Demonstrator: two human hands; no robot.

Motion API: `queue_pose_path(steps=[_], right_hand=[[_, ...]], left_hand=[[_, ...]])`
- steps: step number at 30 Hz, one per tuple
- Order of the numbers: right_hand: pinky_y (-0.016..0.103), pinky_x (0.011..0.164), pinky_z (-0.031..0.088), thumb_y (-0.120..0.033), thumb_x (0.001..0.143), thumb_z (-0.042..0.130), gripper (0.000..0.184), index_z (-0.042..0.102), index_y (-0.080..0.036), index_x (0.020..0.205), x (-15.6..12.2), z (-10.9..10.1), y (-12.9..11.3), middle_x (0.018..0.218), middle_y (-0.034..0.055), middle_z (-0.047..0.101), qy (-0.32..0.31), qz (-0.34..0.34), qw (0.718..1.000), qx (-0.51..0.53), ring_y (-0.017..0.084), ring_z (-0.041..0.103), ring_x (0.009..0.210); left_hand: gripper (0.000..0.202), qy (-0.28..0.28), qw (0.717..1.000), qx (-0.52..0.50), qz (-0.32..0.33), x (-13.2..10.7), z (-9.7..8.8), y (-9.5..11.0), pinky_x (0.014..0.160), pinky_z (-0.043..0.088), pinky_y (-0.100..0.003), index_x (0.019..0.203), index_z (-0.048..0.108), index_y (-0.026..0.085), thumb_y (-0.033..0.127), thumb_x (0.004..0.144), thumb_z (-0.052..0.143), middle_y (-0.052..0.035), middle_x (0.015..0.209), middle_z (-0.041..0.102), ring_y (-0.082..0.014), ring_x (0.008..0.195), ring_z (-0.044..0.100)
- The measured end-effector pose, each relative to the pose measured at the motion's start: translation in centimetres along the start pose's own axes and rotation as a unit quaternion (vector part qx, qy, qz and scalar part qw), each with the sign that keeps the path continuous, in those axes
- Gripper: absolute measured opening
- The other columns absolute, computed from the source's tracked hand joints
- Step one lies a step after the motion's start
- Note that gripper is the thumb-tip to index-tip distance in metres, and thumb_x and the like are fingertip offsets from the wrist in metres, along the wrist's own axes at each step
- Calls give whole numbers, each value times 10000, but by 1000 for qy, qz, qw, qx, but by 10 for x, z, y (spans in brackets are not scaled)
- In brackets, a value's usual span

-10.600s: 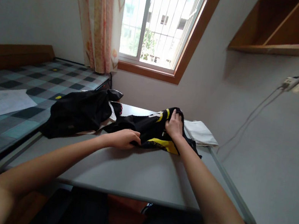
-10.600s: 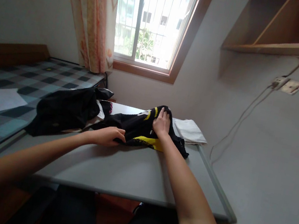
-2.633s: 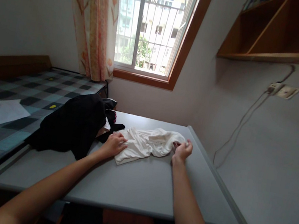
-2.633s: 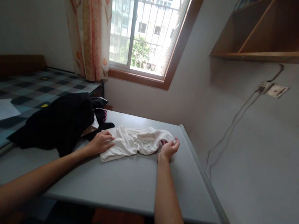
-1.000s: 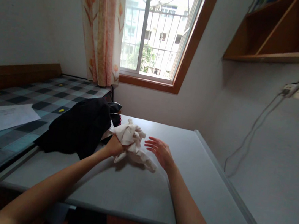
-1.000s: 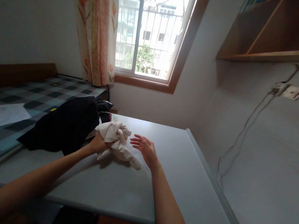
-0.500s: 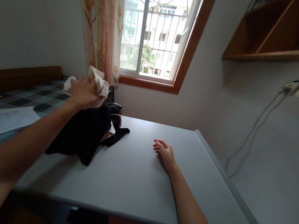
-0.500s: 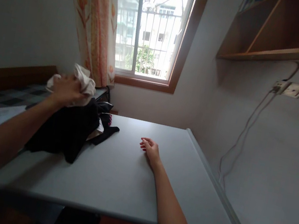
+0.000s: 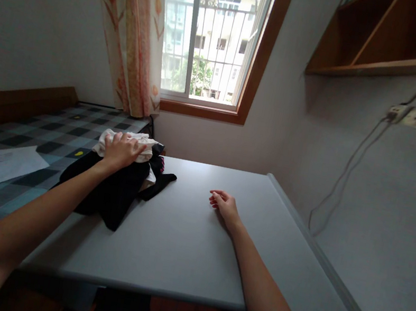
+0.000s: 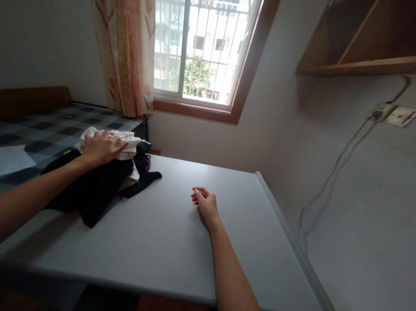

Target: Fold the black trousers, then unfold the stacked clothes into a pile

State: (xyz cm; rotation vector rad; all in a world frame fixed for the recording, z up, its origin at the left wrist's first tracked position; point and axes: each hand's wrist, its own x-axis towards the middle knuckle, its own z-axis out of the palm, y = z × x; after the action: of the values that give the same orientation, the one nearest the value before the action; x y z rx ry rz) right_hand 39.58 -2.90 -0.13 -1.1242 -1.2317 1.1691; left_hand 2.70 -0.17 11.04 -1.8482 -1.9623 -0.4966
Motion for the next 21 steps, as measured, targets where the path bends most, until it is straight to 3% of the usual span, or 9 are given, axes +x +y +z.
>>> queue_pose_path(steps=[4,8,12,15,18,21], right_hand=[[264,532,450,-466,612,699,340,682,-174,784,1,0,2,616,27,659,2,-2,1000,-8,130,578,545],[275,544,460,-475,615,681,343,676,-175,780,2,0,5,602,24,644,1,-10,1000,-18,131,569,539],[267,521,448,-474,647,648,331,675,-176,788,2,-1,7,610,27,642,8,-17,998,-56,139,574,541],[266,529,451,-450,683,620,316,682,-171,818,1,-3,6,641,32,652,14,-41,994,-103,152,598,571],[275,571,464,-402,739,579,273,687,-172,837,0,-4,6,663,35,663,4,-67,986,-152,161,617,599],[283,618,465,-336,792,541,230,701,-177,839,-4,-2,5,656,34,661,-13,-96,968,-230,165,611,619]], left_hand=[[394,47,998,-24,22,-4,-7,18,1084,122,-616,1065,684,168,449,890,471,-164,1285,550,-374,1283,360],[316,72,986,-122,93,-18,7,55,1114,106,-596,1100,669,210,356,847,549,-135,1329,519,-366,1349,294],[262,5,953,-232,192,-48,42,103,1096,233,-535,1044,681,224,362,841,590,-122,1220,582,-321,1258,436],[271,-44,937,-257,230,-73,69,128,1101,248,-528,1072,674,249,399,871,570,-106,1252,575,-296,1274,448],[310,-86,928,-276,235,-87,87,134,1112,244,-549,1118,667,245,416,892,541,-113,1304,556,-298,1317,421],[337,-103,921,-297,230,-89,93,130,1107,291,-526,1142,668,221,408,902,523,-123,1305,567,-294,1311,437]])
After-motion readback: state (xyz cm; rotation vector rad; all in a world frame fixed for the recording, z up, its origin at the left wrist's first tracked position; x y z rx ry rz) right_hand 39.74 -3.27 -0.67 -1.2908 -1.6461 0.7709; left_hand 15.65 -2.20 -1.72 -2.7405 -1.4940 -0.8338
